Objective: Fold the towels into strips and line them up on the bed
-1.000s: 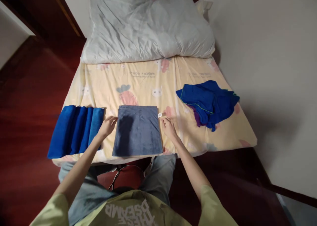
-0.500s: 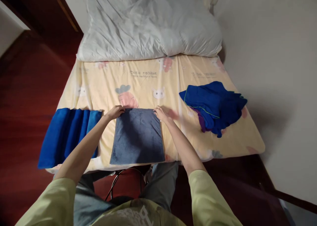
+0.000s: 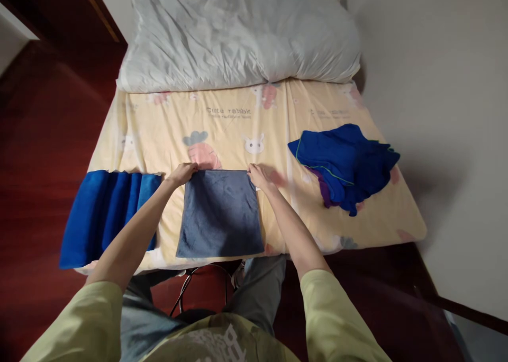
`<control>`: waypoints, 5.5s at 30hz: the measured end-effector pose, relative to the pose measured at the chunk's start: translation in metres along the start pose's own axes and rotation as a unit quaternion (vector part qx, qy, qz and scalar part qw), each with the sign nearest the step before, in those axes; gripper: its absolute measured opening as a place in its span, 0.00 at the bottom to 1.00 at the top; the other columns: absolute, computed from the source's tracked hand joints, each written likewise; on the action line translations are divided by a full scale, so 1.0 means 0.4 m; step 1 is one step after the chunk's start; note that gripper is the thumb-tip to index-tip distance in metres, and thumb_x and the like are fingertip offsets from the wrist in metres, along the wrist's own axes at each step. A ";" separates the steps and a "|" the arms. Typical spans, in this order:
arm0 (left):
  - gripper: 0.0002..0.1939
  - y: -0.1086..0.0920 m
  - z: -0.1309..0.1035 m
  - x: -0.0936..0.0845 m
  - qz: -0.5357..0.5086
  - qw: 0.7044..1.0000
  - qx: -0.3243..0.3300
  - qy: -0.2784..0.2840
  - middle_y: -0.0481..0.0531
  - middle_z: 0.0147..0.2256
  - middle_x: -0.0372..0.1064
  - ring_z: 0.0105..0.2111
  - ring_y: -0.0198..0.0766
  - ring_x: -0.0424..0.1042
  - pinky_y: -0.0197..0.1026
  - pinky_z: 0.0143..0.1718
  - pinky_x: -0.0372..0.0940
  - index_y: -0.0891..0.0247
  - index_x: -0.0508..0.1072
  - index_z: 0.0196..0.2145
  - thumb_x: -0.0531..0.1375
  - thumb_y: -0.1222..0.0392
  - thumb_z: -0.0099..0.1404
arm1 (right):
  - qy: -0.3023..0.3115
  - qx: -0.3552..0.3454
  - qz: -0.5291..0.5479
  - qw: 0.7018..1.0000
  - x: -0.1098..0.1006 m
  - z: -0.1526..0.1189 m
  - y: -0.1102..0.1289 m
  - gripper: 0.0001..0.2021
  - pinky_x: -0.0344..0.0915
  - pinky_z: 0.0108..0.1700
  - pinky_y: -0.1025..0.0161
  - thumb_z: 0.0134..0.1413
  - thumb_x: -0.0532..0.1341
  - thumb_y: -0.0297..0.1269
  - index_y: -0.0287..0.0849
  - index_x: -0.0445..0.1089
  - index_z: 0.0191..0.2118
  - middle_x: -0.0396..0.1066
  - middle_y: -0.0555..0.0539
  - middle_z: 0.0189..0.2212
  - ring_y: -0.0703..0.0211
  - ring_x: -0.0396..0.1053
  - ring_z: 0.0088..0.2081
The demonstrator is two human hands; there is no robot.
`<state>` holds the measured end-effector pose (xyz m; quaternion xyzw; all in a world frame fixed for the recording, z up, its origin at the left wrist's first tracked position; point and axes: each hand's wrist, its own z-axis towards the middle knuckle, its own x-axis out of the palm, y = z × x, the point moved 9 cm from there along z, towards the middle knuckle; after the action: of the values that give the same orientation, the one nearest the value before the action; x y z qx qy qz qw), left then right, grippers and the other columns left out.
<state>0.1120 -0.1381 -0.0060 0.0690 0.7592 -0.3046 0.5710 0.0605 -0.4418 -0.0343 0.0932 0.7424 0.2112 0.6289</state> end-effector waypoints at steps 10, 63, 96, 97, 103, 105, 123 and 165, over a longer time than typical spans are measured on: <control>0.14 0.013 0.023 0.023 0.055 0.998 0.024 0.010 0.61 0.48 0.74 0.48 0.47 0.73 0.45 0.53 0.68 0.64 0.78 0.47 0.55 0.63 0.67 | -0.025 0.016 0.026 0.999 0.007 0.031 -0.020 0.09 0.68 0.57 0.55 0.58 0.62 0.26 0.39 0.75 0.44 0.73 0.40 0.47 0.52 0.71 0.49; 0.32 -0.234 -0.420 0.199 0.009 0.990 -0.019 -0.137 0.62 0.74 0.40 0.75 0.48 0.36 0.58 0.75 0.39 0.72 0.54 0.72 0.44 0.53 0.77 | -0.074 0.005 -0.038 0.997 0.109 -0.367 0.211 0.32 0.33 0.77 0.44 0.74 0.43 0.44 0.34 0.45 0.76 0.40 0.41 0.76 0.51 0.34 0.77; 0.34 -0.248 -0.621 0.264 0.072 0.976 0.040 -0.203 0.59 0.71 0.52 0.71 0.52 0.52 0.59 0.71 0.55 0.61 0.59 0.72 0.52 0.61 0.69 | -0.129 0.058 -0.046 0.989 0.053 -0.036 0.098 0.28 0.45 0.74 0.45 0.72 0.46 0.40 0.33 0.60 0.71 0.53 0.34 0.72 0.50 0.47 0.74; 0.34 -0.247 -0.620 0.266 0.066 0.978 0.037 -0.196 0.58 0.71 0.52 0.71 0.52 0.51 0.59 0.71 0.55 0.61 0.59 0.72 0.52 0.60 0.69 | -0.139 0.054 -0.045 0.988 0.052 -0.035 0.098 0.28 0.44 0.74 0.44 0.72 0.46 0.40 0.34 0.59 0.71 0.52 0.35 0.72 0.50 0.46 0.75; 0.32 -0.242 -0.615 0.273 0.046 0.985 0.022 -0.167 0.58 0.71 0.50 0.72 0.52 0.50 0.58 0.72 0.52 0.63 0.62 0.71 0.51 0.59 0.70 | -0.147 0.078 -0.044 0.985 0.049 -0.020 0.089 0.29 0.40 0.74 0.38 0.72 0.46 0.42 0.32 0.58 0.71 0.51 0.32 0.72 0.48 0.44 0.75; 0.33 -0.241 -0.614 0.274 0.043 0.986 0.018 -0.163 0.58 0.71 0.51 0.72 0.52 0.51 0.58 0.72 0.51 0.62 0.62 0.71 0.52 0.59 0.70 | -0.133 0.093 -0.047 0.986 0.041 -0.011 0.089 0.30 0.39 0.74 0.37 0.72 0.46 0.42 0.31 0.56 0.72 0.50 0.32 0.72 0.47 0.43 0.75; 0.30 -0.248 -0.610 0.249 0.012 0.985 0.029 -0.168 0.58 0.72 0.50 0.72 0.51 0.50 0.58 0.73 0.48 0.64 0.62 0.70 0.50 0.57 0.73 | -0.109 -0.128 -0.018 0.986 0.172 -0.718 0.231 0.28 0.55 0.73 0.43 0.73 0.49 0.36 0.44 0.52 0.75 0.56 0.44 0.71 0.51 0.55 0.72; 0.21 -0.118 -0.786 0.291 -0.280 0.922 -0.058 -0.262 0.55 0.51 0.79 0.55 0.46 0.76 0.56 0.63 0.67 0.61 0.80 0.46 0.52 0.66 0.60 | -0.189 0.015 0.296 0.936 0.164 -0.771 0.116 0.20 0.70 0.61 0.49 0.54 0.53 0.29 0.43 0.81 0.45 0.80 0.42 0.47 0.50 0.76 0.53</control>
<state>-0.2081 -0.0341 -0.0428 -0.2620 0.5875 -0.4146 0.6437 -0.2580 -0.4345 -0.0360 0.3565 0.5513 0.3555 0.6653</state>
